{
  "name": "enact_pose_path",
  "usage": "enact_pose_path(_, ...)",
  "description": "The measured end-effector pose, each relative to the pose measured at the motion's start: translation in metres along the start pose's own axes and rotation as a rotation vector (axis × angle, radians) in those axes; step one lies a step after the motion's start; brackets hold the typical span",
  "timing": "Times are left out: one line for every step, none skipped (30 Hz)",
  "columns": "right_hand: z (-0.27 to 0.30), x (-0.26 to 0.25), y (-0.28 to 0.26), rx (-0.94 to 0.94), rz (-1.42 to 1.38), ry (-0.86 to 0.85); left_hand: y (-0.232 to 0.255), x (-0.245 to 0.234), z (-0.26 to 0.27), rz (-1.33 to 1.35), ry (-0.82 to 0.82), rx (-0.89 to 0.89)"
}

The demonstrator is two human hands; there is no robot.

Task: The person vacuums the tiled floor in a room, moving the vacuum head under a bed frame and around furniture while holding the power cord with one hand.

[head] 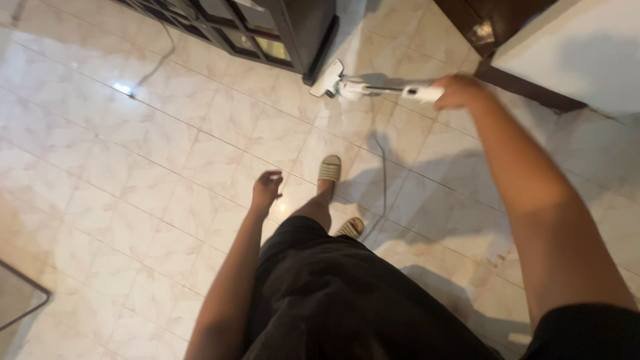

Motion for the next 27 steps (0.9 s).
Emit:
enact_pose_path(0.01, 0.018, -0.014, -0.039, -0.059, 0.003, 0.007, 0.007, -0.003, 0.003, -0.011, -0.007)
enact_pose_path(0.024, 0.039, -0.033, -0.08, -0.121, 0.01, 0.016, 0.014, -0.003, 0.013, -0.047, 0.018)
enact_pose_path(0.045, 0.053, -0.053, -0.116, -0.089, 0.048, 0.023, 0.022, -0.002, 0.024, -0.084, 0.044)
enact_pose_path(0.066, 0.064, -0.074, -0.152, -0.057, 0.09, 0.028, 0.03, -0.003, 0.024, -0.091, 0.042)
enact_pose_path(0.089, 0.076, -0.086, -0.106, -0.073, 0.058, 0.032, 0.04, -0.003, 0.001, -0.103, 0.051)
enact_pose_path(0.114, 0.085, -0.095, -0.062, -0.095, 0.024, 0.032, 0.046, 0.0, -0.027, -0.113, 0.056)
enact_pose_path(0.135, 0.085, -0.105, -0.057, -0.098, 0.019, 0.031, 0.051, 0.002, -0.031, -0.119, 0.05)
enact_pose_path(0.157, 0.089, -0.112, -0.023, -0.077, -0.011, 0.029, 0.059, 0.007, -0.053, -0.143, 0.06)
enact_pose_path(0.179, 0.096, -0.118, 0.01, -0.055, -0.041, 0.025, 0.065, 0.014, -0.075, -0.168, 0.07)
enact_pose_path(0.199, 0.1, -0.124, 0.018, -0.056, -0.045, 0.02, 0.069, 0.02, -0.077, -0.175, 0.067)
enact_pose_path(0.22, 0.106, -0.124, 0.052, -0.049, -0.063, 0.014, 0.074, 0.026, -0.089, -0.188, 0.055)
enact_pose_path(0.239, 0.112, -0.123, 0.085, -0.04, -0.077, 0.01, 0.078, 0.03, -0.1, -0.201, 0.047)
enact_pose_path(0.258, 0.119, -0.123, 0.093, -0.04, -0.077, 0.005, 0.08, 0.036, -0.101, -0.208, 0.048)
enact_pose_path(0.276, 0.128, -0.124, 0.098, -0.054, -0.066, -0.003, 0.08, 0.04, -0.122, -0.211, 0.037)
enact_pose_path(0.292, 0.136, -0.122, 0.104, -0.068, -0.054, -0.01, 0.081, 0.043, -0.144, -0.214, 0.026)
enact_pose_path(0.308, 0.142, -0.117, 0.109, -0.069, -0.054, -0.016, 0.081, 0.045, -0.146, -0.219, 0.027)
enact_pose_path(0.323, 0.147, -0.11, 0.13, -0.056, -0.057, -0.021, 0.078, 0.047, -0.133, -0.222, 0.031)
enact_pose_path(0.335, 0.152, -0.105, 0.149, -0.04, -0.061, -0.027, 0.076, 0.048, -0.117, -0.223, 0.036)
enact_pose_path(0.343, 0.158, -0.102, 0.152, -0.038, -0.06, -0.032, 0.076, 0.05, -0.116, -0.226, 0.038)
enact_pose_path(0.349, 0.164, -0.097, 0.188, -0.045, -0.06, -0.038, 0.071, 0.051, -0.088, -0.219, 0.021)
enact_pose_path(0.354, 0.171, -0.092, 0.225, -0.051, -0.061, -0.043, 0.067, 0.053, -0.06, -0.212, 0.006)
enact_pose_path(0.348, 0.178, -0.095, 0.219, -0.052, -0.053, -0.045, 0.063, 0.054, -0.06, -0.206, 0.012)
enact_pose_path(0.336, 0.182, -0.104, 0.177, -0.014, -0.015, -0.047, 0.06, 0.057, -0.038, -0.208, 0.012)
enact_pose_path(0.328, 0.183, -0.11, 0.136, 0.024, 0.021, -0.049, 0.058, 0.06, -0.015, -0.212, 0.011)
enact_pose_path(0.315, 0.188, -0.12, 0.087, 0.008, 0.044, -0.05, 0.054, 0.062, -0.015, -0.207, 0.015)
enact_pose_path(0.299, 0.193, -0.133, 0.038, -0.008, 0.065, -0.05, 0.05, 0.065, -0.003, -0.199, 0.023)
enact_pose_path(0.282, 0.198, -0.143, 0.015, 0.028, 0.045, -0.051, 0.046, 0.069, 0.008, -0.192, 0.032)
Point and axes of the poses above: each hand's wrist, its own z-axis away from the middle knuckle, its own x-axis out of the palm, y = z × x, the point moved 9 cm from there along -z, towards the middle knuckle, and after that the axes turned 11 degrees about -x, right-handed, at the moved point
